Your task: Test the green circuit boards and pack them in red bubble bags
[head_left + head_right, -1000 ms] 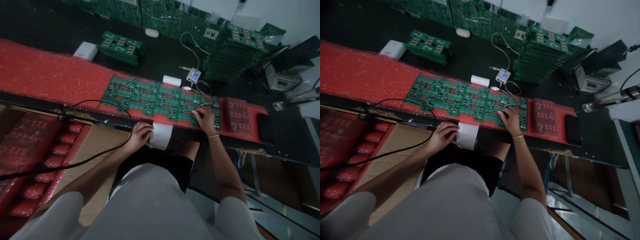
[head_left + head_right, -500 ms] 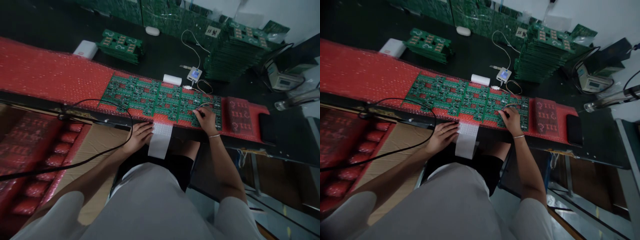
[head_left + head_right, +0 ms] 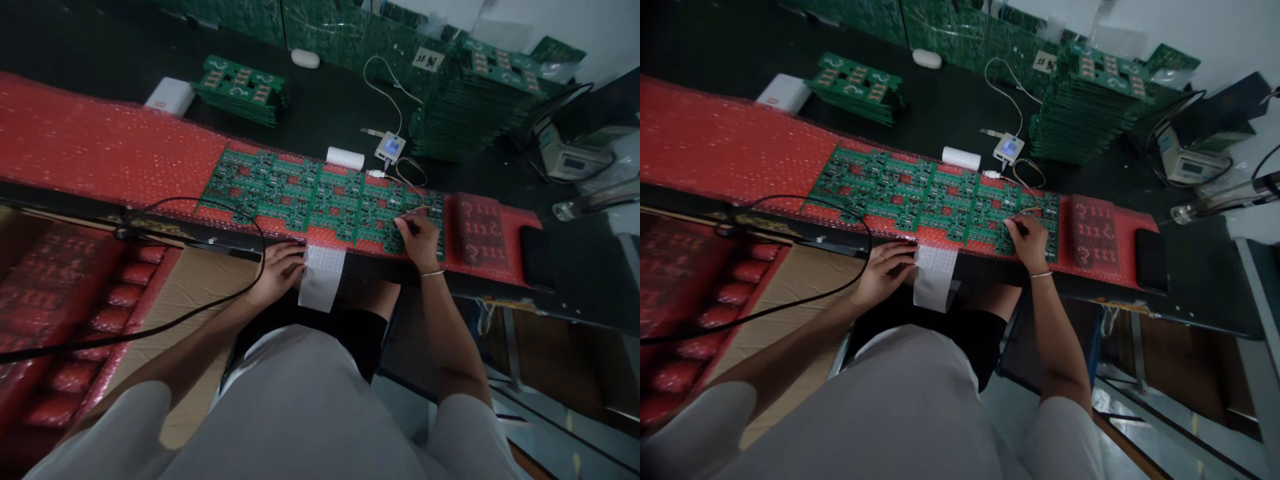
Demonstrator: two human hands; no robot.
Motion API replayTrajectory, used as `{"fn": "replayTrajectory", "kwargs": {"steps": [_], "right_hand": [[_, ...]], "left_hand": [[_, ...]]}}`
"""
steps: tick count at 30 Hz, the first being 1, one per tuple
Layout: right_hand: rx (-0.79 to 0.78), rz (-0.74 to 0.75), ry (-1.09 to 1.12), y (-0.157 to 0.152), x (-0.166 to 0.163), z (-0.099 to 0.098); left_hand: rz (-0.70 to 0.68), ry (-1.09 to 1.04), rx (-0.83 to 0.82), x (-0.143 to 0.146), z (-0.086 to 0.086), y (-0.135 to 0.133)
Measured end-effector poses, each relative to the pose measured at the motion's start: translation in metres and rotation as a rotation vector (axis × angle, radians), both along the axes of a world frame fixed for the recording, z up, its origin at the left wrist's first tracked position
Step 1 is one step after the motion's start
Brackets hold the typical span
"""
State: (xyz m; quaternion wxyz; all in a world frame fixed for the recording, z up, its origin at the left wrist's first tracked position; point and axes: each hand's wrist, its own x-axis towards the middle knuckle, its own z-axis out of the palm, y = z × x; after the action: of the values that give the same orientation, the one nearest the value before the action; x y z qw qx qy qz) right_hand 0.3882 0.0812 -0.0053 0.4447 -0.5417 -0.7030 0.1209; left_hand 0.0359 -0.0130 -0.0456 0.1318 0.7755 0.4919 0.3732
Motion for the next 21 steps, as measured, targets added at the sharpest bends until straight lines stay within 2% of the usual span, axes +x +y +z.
{"fn": "replayTrajectory", "kwargs": {"steps": [7,16,21], "right_hand": [[-0.016,-0.007,0.03,0.001,0.001,-0.002],[-0.021,0.003,0.046,0.0,0.0,0.001],[-0.038,-0.01,0.041,0.0,0.0,0.001]], "left_hand": [[-0.069,-0.001,-0.001,-0.006,-0.003,0.002],[-0.083,-0.034,0.093,-0.007,-0.01,0.008],[-0.051,-0.012,-0.025,-0.006,-0.003,0.005]]}}
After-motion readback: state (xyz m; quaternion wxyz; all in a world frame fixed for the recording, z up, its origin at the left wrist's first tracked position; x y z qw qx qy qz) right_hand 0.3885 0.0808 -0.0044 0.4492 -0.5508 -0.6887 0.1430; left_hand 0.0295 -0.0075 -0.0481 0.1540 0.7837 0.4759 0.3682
